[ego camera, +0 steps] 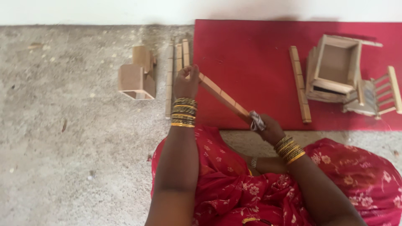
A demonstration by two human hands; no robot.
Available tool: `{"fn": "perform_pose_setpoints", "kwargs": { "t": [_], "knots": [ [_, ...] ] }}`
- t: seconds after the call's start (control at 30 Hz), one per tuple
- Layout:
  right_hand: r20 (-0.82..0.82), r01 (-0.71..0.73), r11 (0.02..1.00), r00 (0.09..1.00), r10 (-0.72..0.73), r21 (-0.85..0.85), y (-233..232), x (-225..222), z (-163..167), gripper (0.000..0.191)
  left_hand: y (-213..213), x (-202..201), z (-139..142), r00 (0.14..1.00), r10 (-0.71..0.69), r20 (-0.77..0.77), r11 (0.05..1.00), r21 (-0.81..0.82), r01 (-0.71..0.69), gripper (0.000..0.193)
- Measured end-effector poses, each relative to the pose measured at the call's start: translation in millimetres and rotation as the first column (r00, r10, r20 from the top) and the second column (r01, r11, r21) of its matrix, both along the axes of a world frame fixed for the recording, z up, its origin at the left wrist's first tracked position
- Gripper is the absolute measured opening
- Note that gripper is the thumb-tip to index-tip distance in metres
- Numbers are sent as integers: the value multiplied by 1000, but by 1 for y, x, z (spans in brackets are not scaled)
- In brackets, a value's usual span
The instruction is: The person sits on the floor and wipes several small wooden items, including a miniature chair, rectangular boxes, and cylindrical sticks, using a cloth. The person handles each item one at a time, wiping all visible surfaces before placing it aside.
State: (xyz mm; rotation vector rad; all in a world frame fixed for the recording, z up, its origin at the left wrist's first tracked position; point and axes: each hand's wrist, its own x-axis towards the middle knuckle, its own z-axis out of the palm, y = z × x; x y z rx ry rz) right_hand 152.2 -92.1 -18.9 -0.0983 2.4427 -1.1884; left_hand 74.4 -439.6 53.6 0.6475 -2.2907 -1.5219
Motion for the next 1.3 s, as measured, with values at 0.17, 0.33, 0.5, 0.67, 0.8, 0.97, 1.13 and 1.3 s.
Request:
{"fn": "perform_pose_setpoints", "kwargs": {
  "t": [0.17, 0.33, 0.5, 0.67, 0.8, 0.97, 1.13, 1.3],
  "knots": [
    [-225, -107, 990, 971, 84, -90, 12, -9, 8, 24, 24, 11, 16, 865, -306, -397, 445, 744, 499, 54],
    [-235, -111, 987, 969, 81, -116, -27, -10, 34, 39, 61, 32, 48, 769, -490, -411, 603, 478, 639, 58],
    [-489, -89, 995, 867, 94, 34, -92, -20, 93, 72, 78, 41, 68, 759, -505, -412, 630, 426, 650, 62],
    [-745, -63, 997, 663, 79, 49, -107, -16, 92, 61, 83, 48, 56, 716, -538, -445, 733, 172, 658, 63],
    [-572, -51, 996, 816, 84, 74, -70, -12, 47, 44, 69, 42, 33, 786, -446, -428, 742, 314, 592, 59],
    [-219, -50, 920, 965, 145, 389, -32, -15, 19, 43, 79, 26, 22, 934, -72, -350, 874, 429, 228, 50],
    [-309, -106, 988, 941, 135, 110, -51, -16, 50, 42, 86, 49, 47, 792, -247, -558, 562, 583, 587, 26],
    [-318, -390, 918, 881, 350, -71, -72, -16, 80, 26, 88, 70, 72, 383, -615, -690, 29, 465, 885, 25]
  ]
}}
